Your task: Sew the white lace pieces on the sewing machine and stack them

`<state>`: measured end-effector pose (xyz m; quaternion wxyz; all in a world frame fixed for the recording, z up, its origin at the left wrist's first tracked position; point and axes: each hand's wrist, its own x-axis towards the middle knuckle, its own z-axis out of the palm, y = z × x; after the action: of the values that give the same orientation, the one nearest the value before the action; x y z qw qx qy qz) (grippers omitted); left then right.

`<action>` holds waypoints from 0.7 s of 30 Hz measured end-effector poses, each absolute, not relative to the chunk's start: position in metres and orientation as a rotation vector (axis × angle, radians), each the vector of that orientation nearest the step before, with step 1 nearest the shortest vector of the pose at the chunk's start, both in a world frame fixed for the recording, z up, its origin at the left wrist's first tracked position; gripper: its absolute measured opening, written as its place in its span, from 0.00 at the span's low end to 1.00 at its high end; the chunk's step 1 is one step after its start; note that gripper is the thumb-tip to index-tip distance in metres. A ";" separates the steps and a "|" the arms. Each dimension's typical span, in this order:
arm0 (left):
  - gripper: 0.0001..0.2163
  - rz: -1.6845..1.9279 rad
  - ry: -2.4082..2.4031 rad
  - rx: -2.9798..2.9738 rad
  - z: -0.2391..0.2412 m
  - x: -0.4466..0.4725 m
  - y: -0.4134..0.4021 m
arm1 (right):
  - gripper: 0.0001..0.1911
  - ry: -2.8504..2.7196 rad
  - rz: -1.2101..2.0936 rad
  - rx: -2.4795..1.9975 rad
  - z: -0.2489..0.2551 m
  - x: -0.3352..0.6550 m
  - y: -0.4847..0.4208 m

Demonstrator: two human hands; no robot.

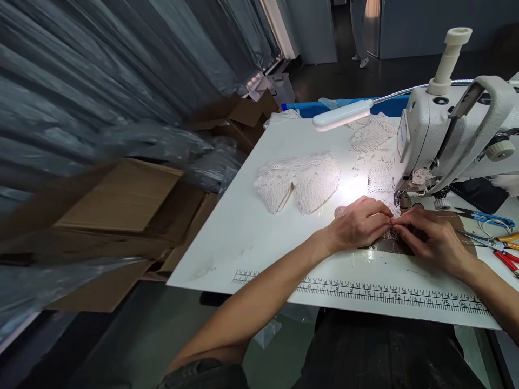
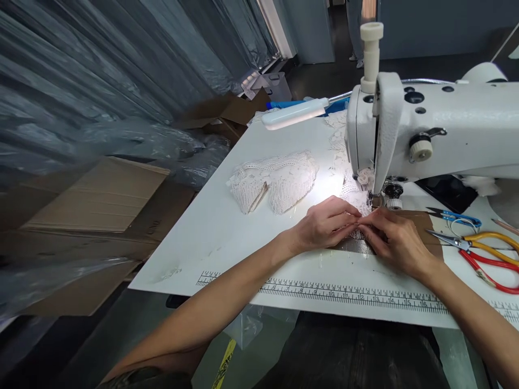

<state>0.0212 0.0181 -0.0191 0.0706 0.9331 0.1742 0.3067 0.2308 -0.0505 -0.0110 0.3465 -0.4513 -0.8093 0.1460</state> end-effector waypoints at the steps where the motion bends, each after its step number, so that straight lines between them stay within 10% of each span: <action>1: 0.11 0.984 0.519 2.794 -0.019 0.022 0.018 | 0.13 -2.131 0.319 -1.218 -0.011 0.233 -0.050; 8: 0.04 1.349 0.460 2.583 -0.020 0.022 0.020 | 0.20 -2.428 -0.005 -1.375 -0.024 0.238 -0.052; 21: 0.10 0.913 0.344 2.903 -0.033 0.024 0.020 | 0.15 -2.478 -0.190 -1.379 -0.015 0.225 -0.085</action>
<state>0.0241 0.0196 -0.0334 0.0394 0.9472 0.1121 0.2978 0.2250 -0.0851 -0.0154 0.1491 -0.4797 -0.8621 -0.0660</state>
